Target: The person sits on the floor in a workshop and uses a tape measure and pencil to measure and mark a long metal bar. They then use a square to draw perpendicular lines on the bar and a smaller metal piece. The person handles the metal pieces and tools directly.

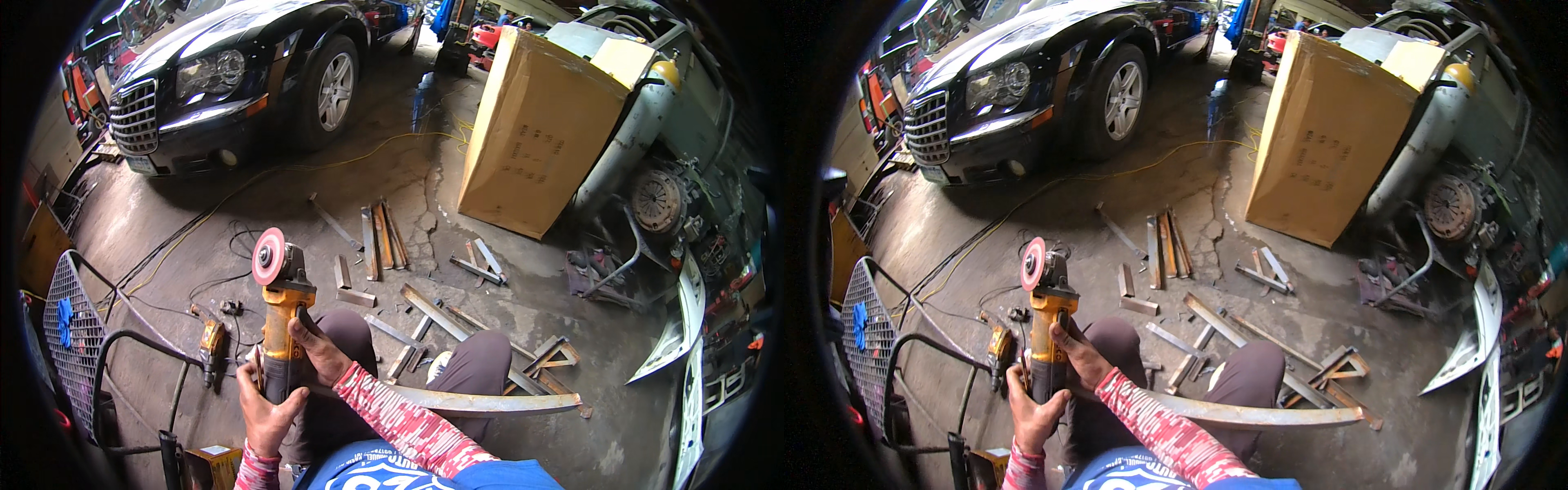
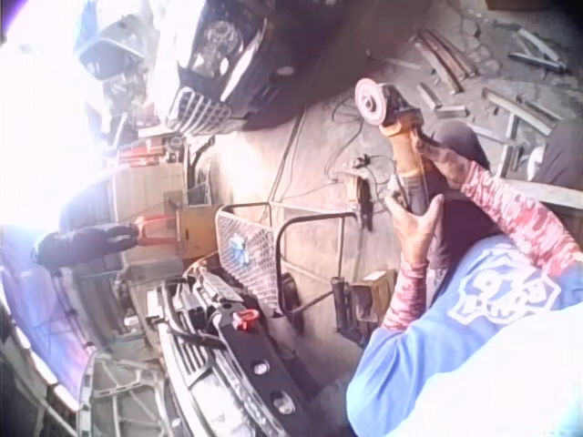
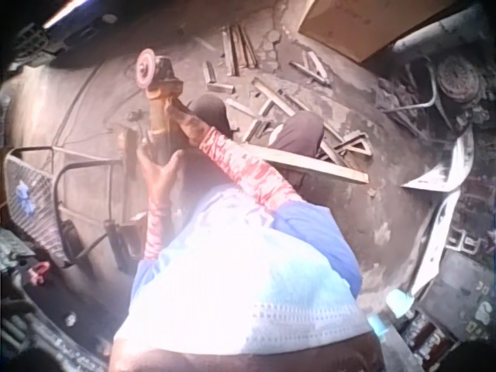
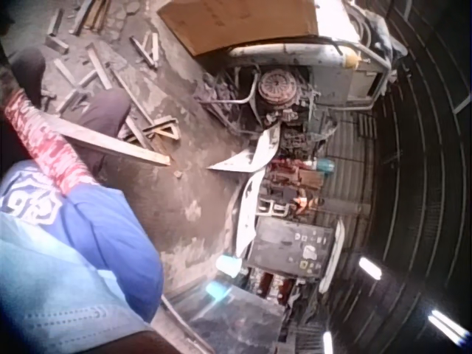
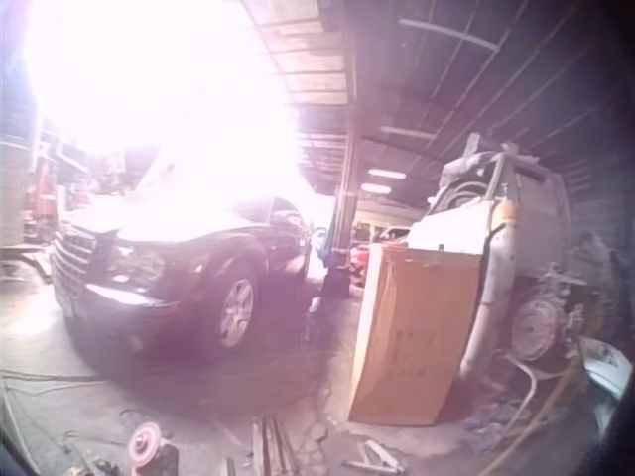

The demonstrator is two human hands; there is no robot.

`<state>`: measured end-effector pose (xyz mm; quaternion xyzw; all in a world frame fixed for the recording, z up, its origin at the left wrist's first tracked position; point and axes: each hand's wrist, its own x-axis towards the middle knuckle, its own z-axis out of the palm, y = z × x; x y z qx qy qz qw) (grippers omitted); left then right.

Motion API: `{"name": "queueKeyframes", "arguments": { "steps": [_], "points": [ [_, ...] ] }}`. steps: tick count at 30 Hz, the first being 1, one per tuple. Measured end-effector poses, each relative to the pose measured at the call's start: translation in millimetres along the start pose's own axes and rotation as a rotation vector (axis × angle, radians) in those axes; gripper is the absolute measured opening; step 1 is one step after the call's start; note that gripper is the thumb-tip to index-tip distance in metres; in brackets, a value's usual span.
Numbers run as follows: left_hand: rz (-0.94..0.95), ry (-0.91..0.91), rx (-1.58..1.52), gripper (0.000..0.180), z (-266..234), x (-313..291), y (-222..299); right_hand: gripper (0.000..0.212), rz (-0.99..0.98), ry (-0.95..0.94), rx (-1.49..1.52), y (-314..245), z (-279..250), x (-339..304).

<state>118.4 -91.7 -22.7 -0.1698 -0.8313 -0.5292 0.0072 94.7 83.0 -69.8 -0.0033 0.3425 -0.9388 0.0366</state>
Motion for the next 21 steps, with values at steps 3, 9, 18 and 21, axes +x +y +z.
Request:
{"name": "queueKeyframes", "arguments": {
  "steps": [3, 9, 18, 21],
  "points": [
    [-0.204, -0.135, -0.186, 0.067, -18.2, -2.2, -7.0, 0.085, 0.034, -0.066, -0.063, 11.5, 12.8, 4.9],
    [-0.394, 0.005, -0.505, 0.046, -46.3, -18.1, -31.7, 0.072, 0.047, -0.095, -0.483, 7.4, 18.3, 21.7],
    [-0.472, 0.208, -0.402, 0.041, -75.6, -42.7, -122.2, 0.022, -0.288, 0.475, -1.07, -28.0, -5.3, -83.7],
    [-0.594, 0.288, -0.431, 0.038, -63.5, -51.8, -153.1, 0.018, -0.323, 0.669, -1.148, -40.0, -3.1, -129.1]
  ]
}}
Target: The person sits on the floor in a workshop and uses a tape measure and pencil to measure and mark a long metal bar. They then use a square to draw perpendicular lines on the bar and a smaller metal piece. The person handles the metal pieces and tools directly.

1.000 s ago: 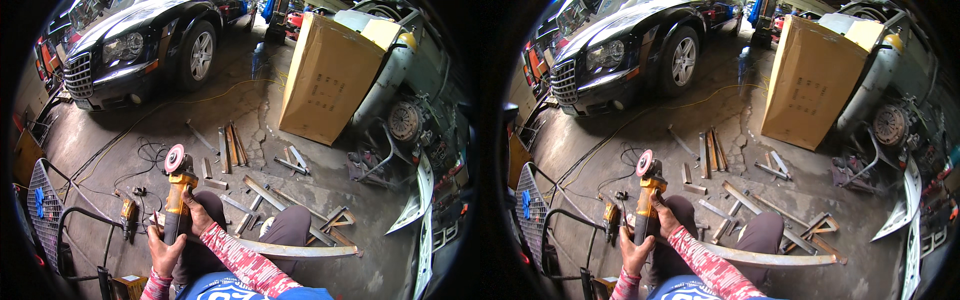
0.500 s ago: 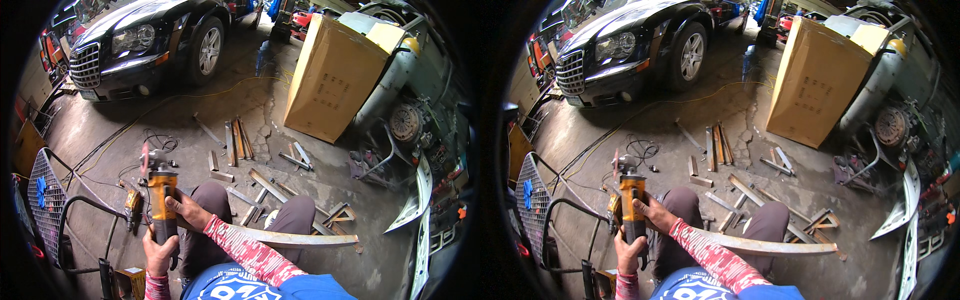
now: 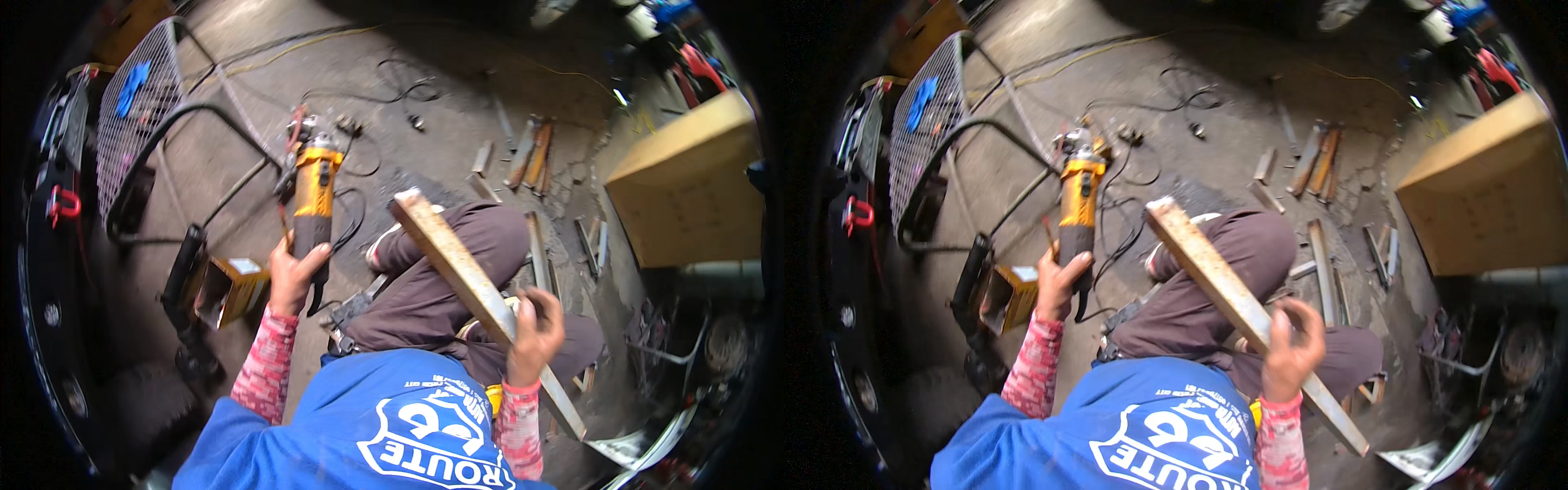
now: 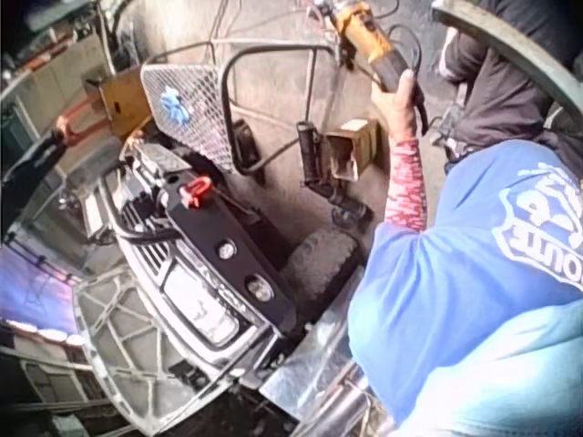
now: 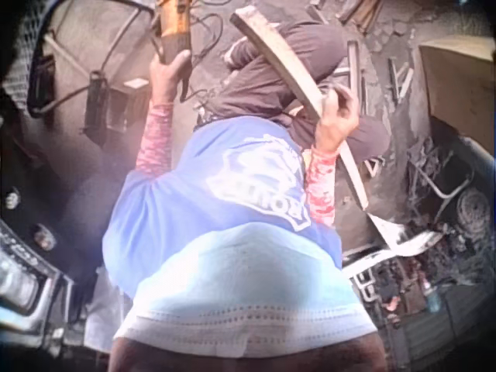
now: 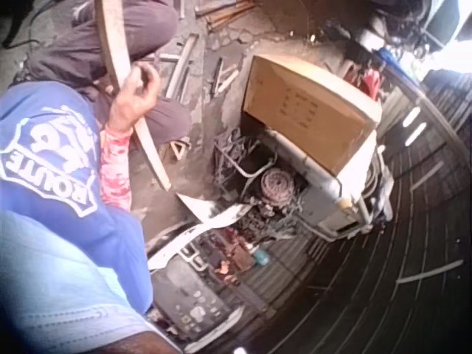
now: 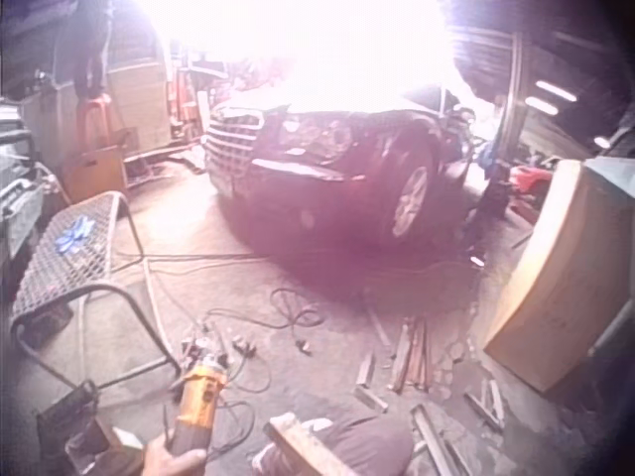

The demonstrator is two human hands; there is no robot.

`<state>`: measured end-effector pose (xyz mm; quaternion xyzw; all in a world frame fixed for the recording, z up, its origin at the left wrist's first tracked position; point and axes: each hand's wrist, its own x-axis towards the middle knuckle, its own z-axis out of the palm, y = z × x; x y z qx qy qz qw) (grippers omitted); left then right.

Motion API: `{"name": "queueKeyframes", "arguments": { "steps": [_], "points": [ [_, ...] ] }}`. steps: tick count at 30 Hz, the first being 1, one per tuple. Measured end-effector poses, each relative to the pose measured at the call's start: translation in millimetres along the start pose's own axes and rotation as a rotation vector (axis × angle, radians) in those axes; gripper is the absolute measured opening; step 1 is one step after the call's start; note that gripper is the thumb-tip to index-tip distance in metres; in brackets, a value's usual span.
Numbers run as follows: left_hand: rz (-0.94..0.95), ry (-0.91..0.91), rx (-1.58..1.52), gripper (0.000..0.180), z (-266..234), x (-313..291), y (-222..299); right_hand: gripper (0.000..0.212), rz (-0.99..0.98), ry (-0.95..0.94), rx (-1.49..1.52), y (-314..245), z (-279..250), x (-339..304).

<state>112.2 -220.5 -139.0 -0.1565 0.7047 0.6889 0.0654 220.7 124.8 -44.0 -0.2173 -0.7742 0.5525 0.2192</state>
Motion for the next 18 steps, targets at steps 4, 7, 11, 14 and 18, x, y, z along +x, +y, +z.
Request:
{"name": "queueKeyframes", "arguments": {
  "steps": [4, 7, 11, 14, 18],
  "points": [
    [-0.085, 0.082, 0.077, 0.035, -4.7, 24.2, -50.7, 0.025, -0.017, 0.02, -0.256, 2.6, -30.5, -35.6],
    [-0.225, 0.198, 0.192, 0.032, -0.9, 35.1, -103.2, 0.035, -0.052, -0.016, -0.488, 9.6, -49.5, -45.6],
    [-0.343, 0.335, 0.16, 0.038, 2.3, 34.9, -167.5, 0.054, -0.039, -0.089, -0.746, 17.7, -67.3, -51.7],
    [-0.286, 0.455, 0.389, 0.048, -7.3, 38.5, -200.1, 0.067, -0.017, -0.17, -0.854, 25.3, -72.8, -58.2],
    [-0.364, 0.596, 0.601, 0.06, -19.9, 56.9, -230.4, 0.067, -0.069, -0.242, -1.045, 38.9, -74.9, -58.4]
  ]
}}
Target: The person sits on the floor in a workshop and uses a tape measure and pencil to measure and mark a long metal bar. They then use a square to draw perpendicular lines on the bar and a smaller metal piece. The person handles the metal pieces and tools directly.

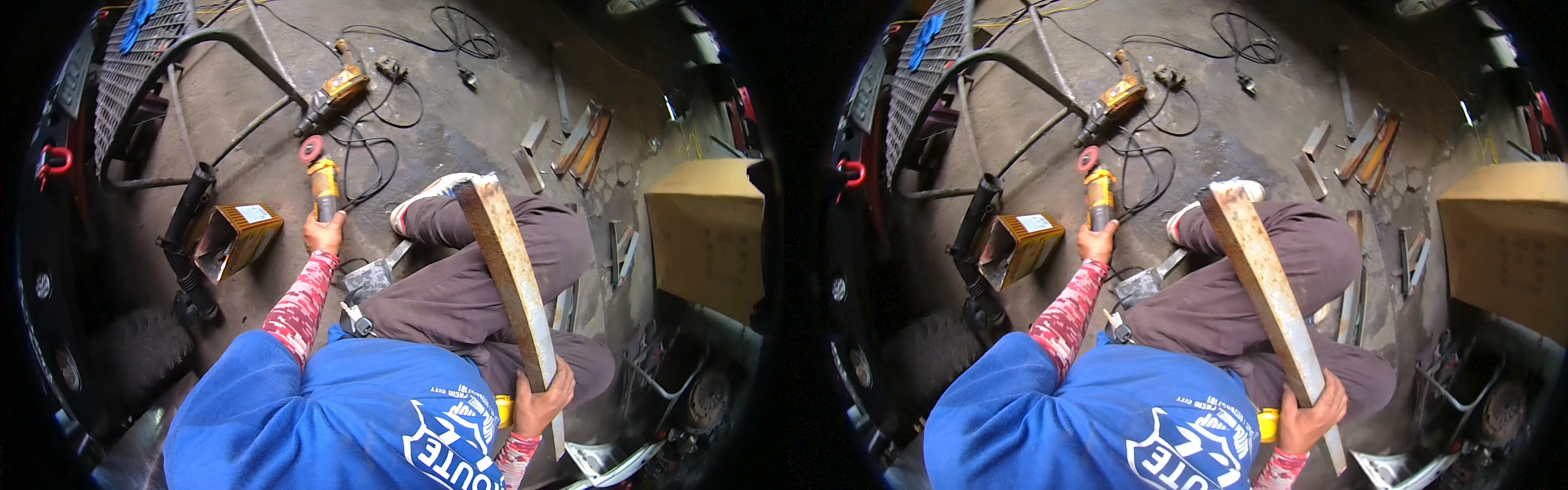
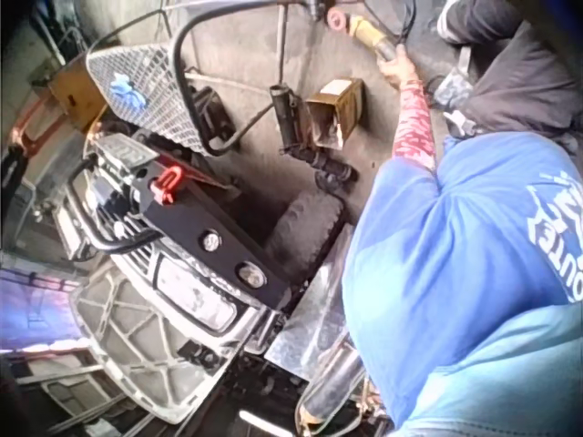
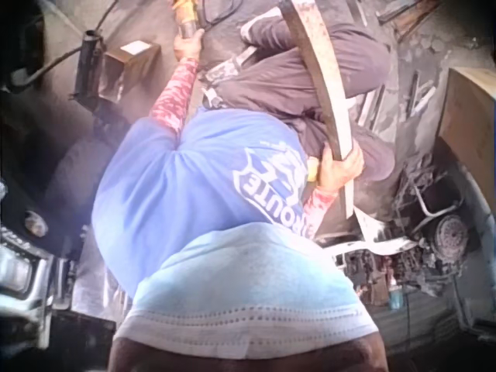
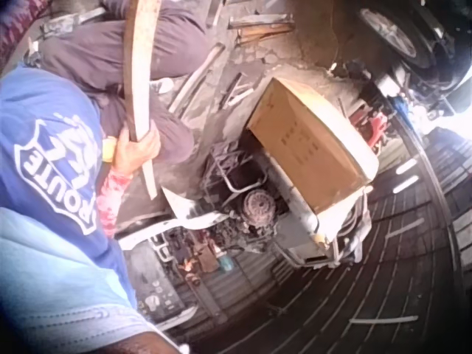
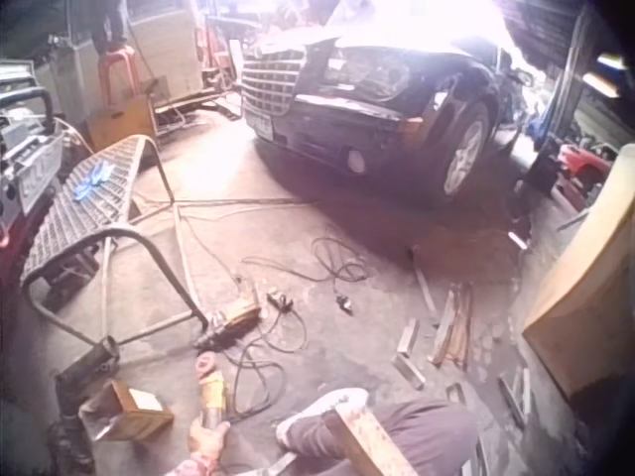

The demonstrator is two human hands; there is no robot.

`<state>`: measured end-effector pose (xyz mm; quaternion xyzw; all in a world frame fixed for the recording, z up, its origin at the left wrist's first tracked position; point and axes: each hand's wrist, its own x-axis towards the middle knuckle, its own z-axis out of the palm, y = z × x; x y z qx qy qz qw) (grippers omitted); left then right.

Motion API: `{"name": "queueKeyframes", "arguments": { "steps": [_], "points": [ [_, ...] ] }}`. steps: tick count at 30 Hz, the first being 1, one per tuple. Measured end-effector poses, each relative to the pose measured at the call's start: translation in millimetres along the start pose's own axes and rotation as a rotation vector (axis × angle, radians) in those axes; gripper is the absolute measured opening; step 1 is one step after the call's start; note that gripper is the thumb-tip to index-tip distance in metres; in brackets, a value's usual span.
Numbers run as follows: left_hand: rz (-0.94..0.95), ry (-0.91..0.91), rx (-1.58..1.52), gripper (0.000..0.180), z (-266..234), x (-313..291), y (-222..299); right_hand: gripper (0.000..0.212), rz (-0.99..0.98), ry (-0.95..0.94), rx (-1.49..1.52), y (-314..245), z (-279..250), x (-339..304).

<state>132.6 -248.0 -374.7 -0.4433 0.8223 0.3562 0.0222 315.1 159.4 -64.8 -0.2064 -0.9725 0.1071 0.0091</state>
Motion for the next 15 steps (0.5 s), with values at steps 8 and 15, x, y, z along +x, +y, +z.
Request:
{"name": "queueKeyframes", "arguments": {
  "steps": [8, 15],
  "points": [
    [-0.033, 0.079, 0.369, 0.076, 21.2, 19.9, -44.8, 0.064, 0.029, -0.021, 0.125, -1.7, -7.5, 16.3],
    [-0.079, -0.088, 0.576, 0.08, 39.1, 18.2, -52.6, 0.064, 0.126, 0.014, 0.212, -7.3, -11.2, 34.3]
  ]
}}
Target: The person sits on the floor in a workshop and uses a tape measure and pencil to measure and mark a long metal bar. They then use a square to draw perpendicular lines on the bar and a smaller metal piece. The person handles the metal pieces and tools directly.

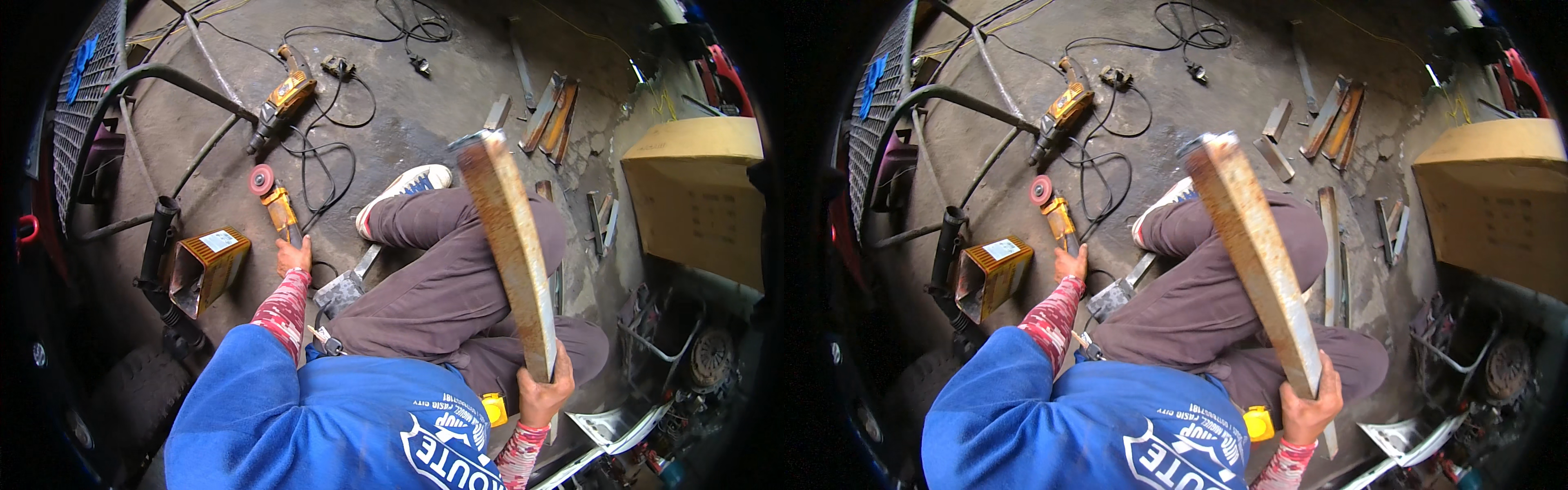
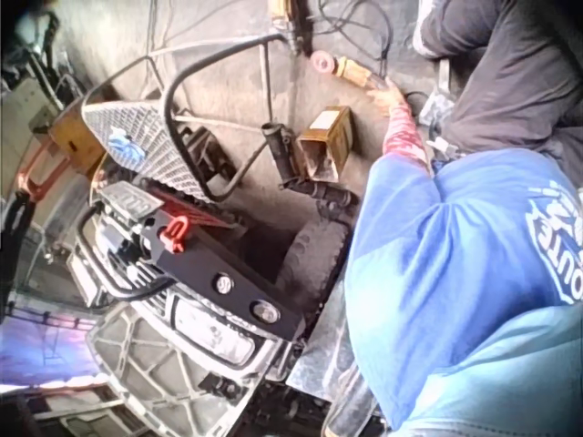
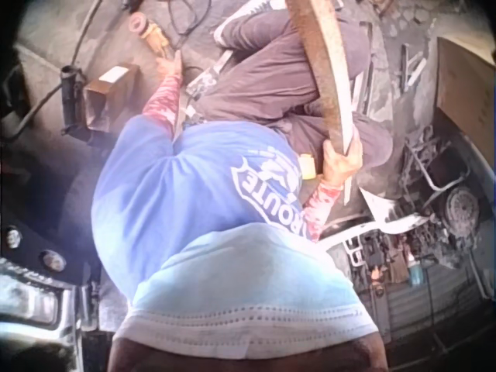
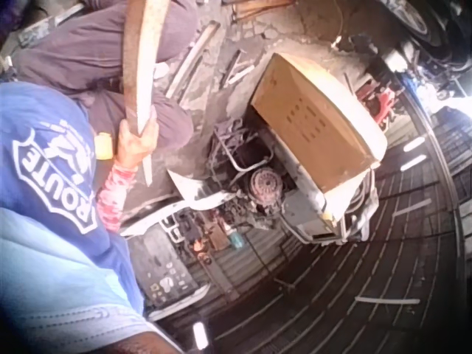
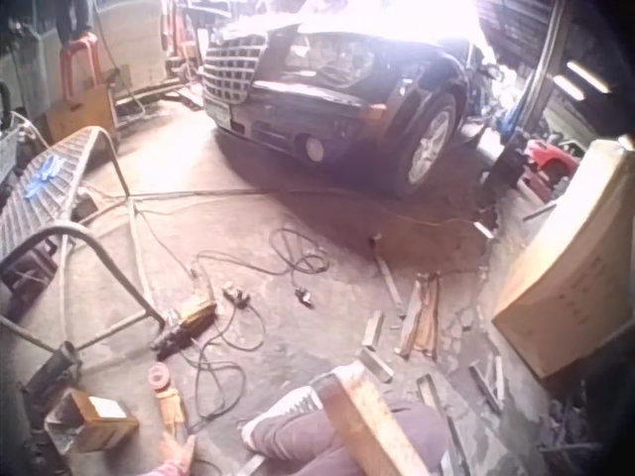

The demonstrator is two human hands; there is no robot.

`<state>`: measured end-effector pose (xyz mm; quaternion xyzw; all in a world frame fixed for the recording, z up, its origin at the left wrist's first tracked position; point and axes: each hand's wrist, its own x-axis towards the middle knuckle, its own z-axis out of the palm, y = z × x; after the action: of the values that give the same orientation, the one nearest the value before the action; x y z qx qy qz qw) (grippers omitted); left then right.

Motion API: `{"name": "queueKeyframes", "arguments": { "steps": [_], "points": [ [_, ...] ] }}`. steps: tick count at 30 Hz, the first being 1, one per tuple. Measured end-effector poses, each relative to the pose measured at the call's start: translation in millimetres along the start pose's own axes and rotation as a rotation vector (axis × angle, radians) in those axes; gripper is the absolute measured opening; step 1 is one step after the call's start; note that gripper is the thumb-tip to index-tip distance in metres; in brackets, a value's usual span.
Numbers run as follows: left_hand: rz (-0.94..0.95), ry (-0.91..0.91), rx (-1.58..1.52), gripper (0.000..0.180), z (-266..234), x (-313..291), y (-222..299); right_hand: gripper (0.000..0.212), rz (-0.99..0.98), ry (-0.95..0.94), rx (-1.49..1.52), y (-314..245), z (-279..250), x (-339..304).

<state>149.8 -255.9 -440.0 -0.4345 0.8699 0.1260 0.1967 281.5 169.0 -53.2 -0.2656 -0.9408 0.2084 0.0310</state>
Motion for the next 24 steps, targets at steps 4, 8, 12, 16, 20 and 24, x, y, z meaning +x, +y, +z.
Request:
{"name": "queueKeyframes", "arguments": {
  "steps": [4, 8, 12, 16, 20, 24],
  "points": [
    [0.032, -0.038, 0.072, 0.08, 2.0, -1.6, 0.9, 0.062, 0.047, 0.007, -0.036, 6.1, -2.0, 4.5],
    [0.009, -0.098, 0.092, 0.086, 4.5, 10.1, 0.5, 0.062, 0.065, 0.031, 0.0, 4.9, -1.3, 4.9],
    [0.005, -0.069, 0.098, 0.079, 1.5, 8.4, -6.8, 0.066, 0.047, -0.054, 0.028, -6.8, -12.0, 11.2],
    [0.281, 0.21, 0.025, 0.067, -14.4, -24.1, -19.6, 0.072, -0.042, -0.133, 0.022, -19.4, -16.3, 22.3],
    [0.571, 0.054, -0.448, 0.039, -42.8, -43.0, -1.1, 0.079, -0.14, -0.145, -0.046, -21.5, -9.8, 35.5],
    [0.412, -0.341, -0.938, 0.052, -84.2, -57.4, 64.2, 0.084, -0.139, -0.173, -0.062, -21.9, -6.7, 43.1]
  ]
}}
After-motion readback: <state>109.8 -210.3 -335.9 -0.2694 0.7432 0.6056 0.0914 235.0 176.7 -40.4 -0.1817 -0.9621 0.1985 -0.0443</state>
